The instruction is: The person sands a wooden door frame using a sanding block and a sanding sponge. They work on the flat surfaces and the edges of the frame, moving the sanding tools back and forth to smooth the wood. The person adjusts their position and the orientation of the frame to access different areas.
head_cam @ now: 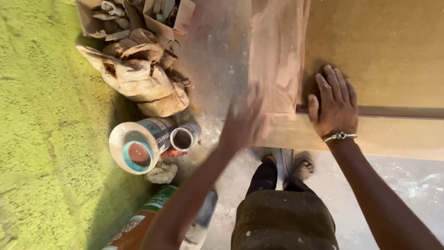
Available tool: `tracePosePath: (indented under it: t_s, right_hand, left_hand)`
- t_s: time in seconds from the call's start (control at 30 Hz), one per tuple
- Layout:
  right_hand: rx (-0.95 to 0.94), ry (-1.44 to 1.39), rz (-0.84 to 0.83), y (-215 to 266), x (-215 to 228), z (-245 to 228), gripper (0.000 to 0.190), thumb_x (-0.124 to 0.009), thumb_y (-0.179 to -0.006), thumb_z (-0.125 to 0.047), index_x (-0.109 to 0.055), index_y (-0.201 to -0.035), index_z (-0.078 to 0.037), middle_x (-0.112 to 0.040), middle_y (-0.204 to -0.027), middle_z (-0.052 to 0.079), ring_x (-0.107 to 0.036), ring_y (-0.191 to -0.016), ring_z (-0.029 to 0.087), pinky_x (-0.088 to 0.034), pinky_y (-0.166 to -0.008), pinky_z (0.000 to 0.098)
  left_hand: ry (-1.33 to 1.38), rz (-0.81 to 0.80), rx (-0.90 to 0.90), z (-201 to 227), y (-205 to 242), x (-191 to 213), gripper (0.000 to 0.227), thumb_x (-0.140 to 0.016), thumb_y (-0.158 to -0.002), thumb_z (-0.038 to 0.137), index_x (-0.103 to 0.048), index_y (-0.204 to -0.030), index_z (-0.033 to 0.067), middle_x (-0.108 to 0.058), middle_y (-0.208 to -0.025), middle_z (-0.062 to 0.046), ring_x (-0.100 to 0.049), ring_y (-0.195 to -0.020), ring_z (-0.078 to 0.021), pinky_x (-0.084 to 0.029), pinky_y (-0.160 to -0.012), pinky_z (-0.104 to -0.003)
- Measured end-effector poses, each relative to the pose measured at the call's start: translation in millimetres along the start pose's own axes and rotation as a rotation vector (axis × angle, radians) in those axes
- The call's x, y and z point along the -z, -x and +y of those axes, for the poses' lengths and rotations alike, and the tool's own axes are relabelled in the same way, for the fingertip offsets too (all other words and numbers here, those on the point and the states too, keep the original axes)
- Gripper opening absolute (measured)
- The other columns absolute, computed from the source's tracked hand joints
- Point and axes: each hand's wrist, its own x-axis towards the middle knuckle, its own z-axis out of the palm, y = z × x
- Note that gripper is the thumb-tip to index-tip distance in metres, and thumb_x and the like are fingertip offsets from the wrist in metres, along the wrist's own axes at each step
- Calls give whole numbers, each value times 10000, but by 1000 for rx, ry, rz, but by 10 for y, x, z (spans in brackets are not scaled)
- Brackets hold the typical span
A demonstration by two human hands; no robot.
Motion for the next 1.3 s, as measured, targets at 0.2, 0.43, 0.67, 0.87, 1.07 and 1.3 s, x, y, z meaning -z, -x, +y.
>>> tracePosePath:
  t_s: [0.2,0.43,0.67,0.87,1.07,1.3]
  right_hand:
    - [26,45,-13,38,-22,30,477,-481,-1139,-305,-575,-1493,-1,-493,-1628,222,-429,-1531,382,-295,-1275,519]
    - [17,37,5,43,-26,-5,478,-489,-1133,-308,-583,-1497,-12,-496,-1636,220,-435,-1532,375,-301,-1267,520]
    - [-17,45,1,-48,41,-81,464,-498,-1089,-294,-606,-1456,-31,-520,-1599,203,-467,-1504,358,-330,-1261,508]
    - [-83,70,-39,-63,33,-112,445,-503,-1068,-273,-626,-1424,-37,-551,-1574,186,-499,-1487,349,-355,-1262,498]
    - [-140,70,-56,-145,70,-170,440,-533,-998,-240,-636,-1385,-57,-565,-1555,158,-514,-1473,320,-366,-1260,493]
    - [-159,74,-41,-171,52,-171,436,-541,-1005,-226,-631,-1400,-66,-571,-1555,137,-511,-1478,312,-372,-1260,496]
  left_hand:
    - [92,225,128,-661,-1400,-306,637,-461,-1099,392,-369,-1622,40,-244,-1682,-159,-316,-1529,-384,-212,-1274,-579]
    - [350,-34,2,340,736,96,678,-415,-1086,385,-316,-1597,-50,-224,-1704,-222,-202,-1599,-374,-182,-1288,-569]
    - [31,198,-109,-1004,-1454,-455,440,-519,-1075,290,-509,-1481,121,-233,-1678,-198,-254,-1549,-423,-246,-1265,-578]
    - [42,124,-95,-1667,-2879,-671,438,-490,-1187,208,-445,-1592,49,-347,-1639,-180,-357,-1526,-400,-311,-1318,-543]
    - [857,-242,315,-394,-622,-56,700,-477,-1082,176,-96,-1627,-44,-466,-1394,-332,-487,-1275,-472,-408,-1118,-499]
    - [249,381,46,-1061,-2244,-32,702,-499,-1083,383,-260,-1591,-39,-285,-1663,-260,-321,-1549,-453,-284,-1291,-589]
